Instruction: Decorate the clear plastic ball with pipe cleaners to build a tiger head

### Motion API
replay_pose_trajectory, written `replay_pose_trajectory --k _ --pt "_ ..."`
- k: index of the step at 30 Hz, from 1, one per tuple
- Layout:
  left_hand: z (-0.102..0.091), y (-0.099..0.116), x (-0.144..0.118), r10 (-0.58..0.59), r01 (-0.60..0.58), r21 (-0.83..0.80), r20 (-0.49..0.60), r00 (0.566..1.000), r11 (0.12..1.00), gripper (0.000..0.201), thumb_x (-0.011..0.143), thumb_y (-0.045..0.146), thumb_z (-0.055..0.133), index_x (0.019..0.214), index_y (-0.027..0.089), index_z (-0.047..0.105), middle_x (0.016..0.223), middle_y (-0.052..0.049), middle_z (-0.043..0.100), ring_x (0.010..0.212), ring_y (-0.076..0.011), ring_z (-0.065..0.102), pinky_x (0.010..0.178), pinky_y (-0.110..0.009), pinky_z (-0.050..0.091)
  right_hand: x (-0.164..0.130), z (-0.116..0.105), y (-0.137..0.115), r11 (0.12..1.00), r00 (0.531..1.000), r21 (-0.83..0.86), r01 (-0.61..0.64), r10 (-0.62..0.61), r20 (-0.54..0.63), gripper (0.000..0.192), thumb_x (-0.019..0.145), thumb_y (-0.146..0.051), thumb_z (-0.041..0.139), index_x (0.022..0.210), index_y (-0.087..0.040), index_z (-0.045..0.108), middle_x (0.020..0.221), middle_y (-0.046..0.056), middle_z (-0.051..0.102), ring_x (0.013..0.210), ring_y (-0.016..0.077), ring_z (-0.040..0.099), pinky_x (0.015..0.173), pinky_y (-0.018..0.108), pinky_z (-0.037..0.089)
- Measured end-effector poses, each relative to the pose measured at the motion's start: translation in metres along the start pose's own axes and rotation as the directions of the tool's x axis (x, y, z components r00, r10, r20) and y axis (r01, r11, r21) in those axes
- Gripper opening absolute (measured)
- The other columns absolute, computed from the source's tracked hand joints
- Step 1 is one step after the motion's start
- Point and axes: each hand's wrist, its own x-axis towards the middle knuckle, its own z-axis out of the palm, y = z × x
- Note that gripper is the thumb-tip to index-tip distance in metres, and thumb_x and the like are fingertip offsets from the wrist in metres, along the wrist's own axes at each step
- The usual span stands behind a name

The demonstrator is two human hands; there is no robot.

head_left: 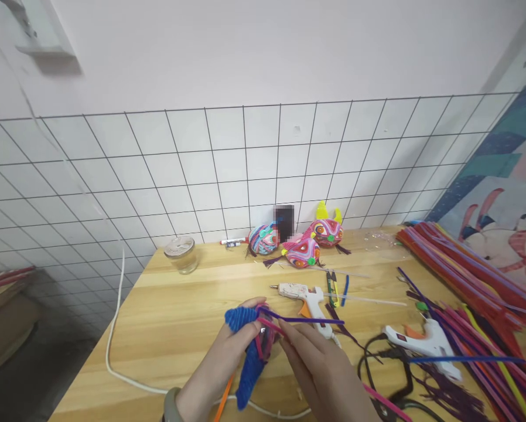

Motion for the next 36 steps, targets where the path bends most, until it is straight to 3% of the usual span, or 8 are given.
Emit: replay_pose_trajectory --k 6,11,17,25,30,36 --pt "0.0038 0.0057 -0.0035 -0.048 0.048 0.011 0.01 0.999 0.999 0.045 0.074 0.029 0.064 0.118 0.02 0.057 0.108 -0.009 0.068 0.099 -0.0284 0.061 0.091 -0.043 0.044 -0.0035 0.003 -0.0005 1.0 1.0 -0.004 0.018 -0.018 -0.005 0.036 0.095 -0.016 0.032 0.114 -0.009 0.062 0.081 0.013 0.072 0.068 0.0181 0.071 0.059 0.025 0.058" --pt "0.0033 0.0048 -0.0013 -0.029 0.029 0.01 -0.008 1.0 1.0 0.042 0.072 0.025 0.064 0.114 0.019 0.059 0.116 -0.009 0.065 0.105 -0.029 0.058 0.094 -0.042 0.041 -0.0029 0.0059 -0.0025 0.999 0.999 0.022 0.042 -0.042 0.015 0.036 0.096 -0.016 0.032 0.114 -0.008 0.062 0.068 0.009 0.066 0.057 0.0174 0.066 0.05 0.024 0.053" --pt "0.0027 0.0037 -0.0012 -0.013 0.013 -0.014 -0.005 1.0 1.0 0.04 0.072 0.025 0.064 0.112 0.02 0.061 0.111 -0.009 0.067 0.108 -0.0298 0.057 0.094 -0.043 0.04 -0.0011 0.0066 -0.0056 0.998 0.998 0.037 0.054 -0.055 0.037 0.037 0.096 -0.016 0.03 0.113 -0.008 0.062 0.069 0.009 0.067 0.058 0.0168 0.067 0.051 0.023 0.053" --pt "0.0023 0.0046 -0.0015 -0.04 0.041 -0.018 0.034 0.999 0.999 0.042 0.073 0.026 0.062 0.114 0.019 0.059 0.103 -0.009 0.068 0.095 -0.0282 0.062 0.088 -0.044 0.044 -0.0038 0.0056 -0.0019 0.994 0.994 -0.021 0.104 -0.103 0.033 0.035 0.092 -0.011 0.033 0.111 -0.007 0.063 0.064 0.008 0.065 0.052 0.0181 0.064 0.044 0.024 0.051" --pt "-0.0003 0.0027 -0.0028 -0.042 0.044 -0.042 0.051 0.998 0.998 0.041 0.073 0.024 0.062 0.114 0.02 0.061 0.112 -0.008 0.066 0.107 -0.0284 0.057 0.091 -0.04 0.042 -0.0067 0.0077 0.0012 0.99 0.99 -0.02 0.14 -0.14 0.016 0.035 0.09 -0.008 0.035 0.115 -0.006 0.06 0.064 0.007 0.065 0.051 0.0172 0.063 0.045 0.024 0.05" --pt "-0.0001 0.0067 -0.002 -0.128 0.132 -0.076 0.06 0.99 0.988 0.046 0.072 0.023 0.062 0.118 0.019 0.059 0.098 -0.008 0.069 0.095 -0.0265 0.061 0.086 -0.04 0.044 -0.0092 0.0085 0.0026 0.987 0.988 -0.044 0.153 -0.151 0.038 0.036 0.09 -0.007 0.034 0.114 -0.007 0.061 0.063 0.006 0.065 0.051 0.0159 0.062 0.045 0.023 0.049"
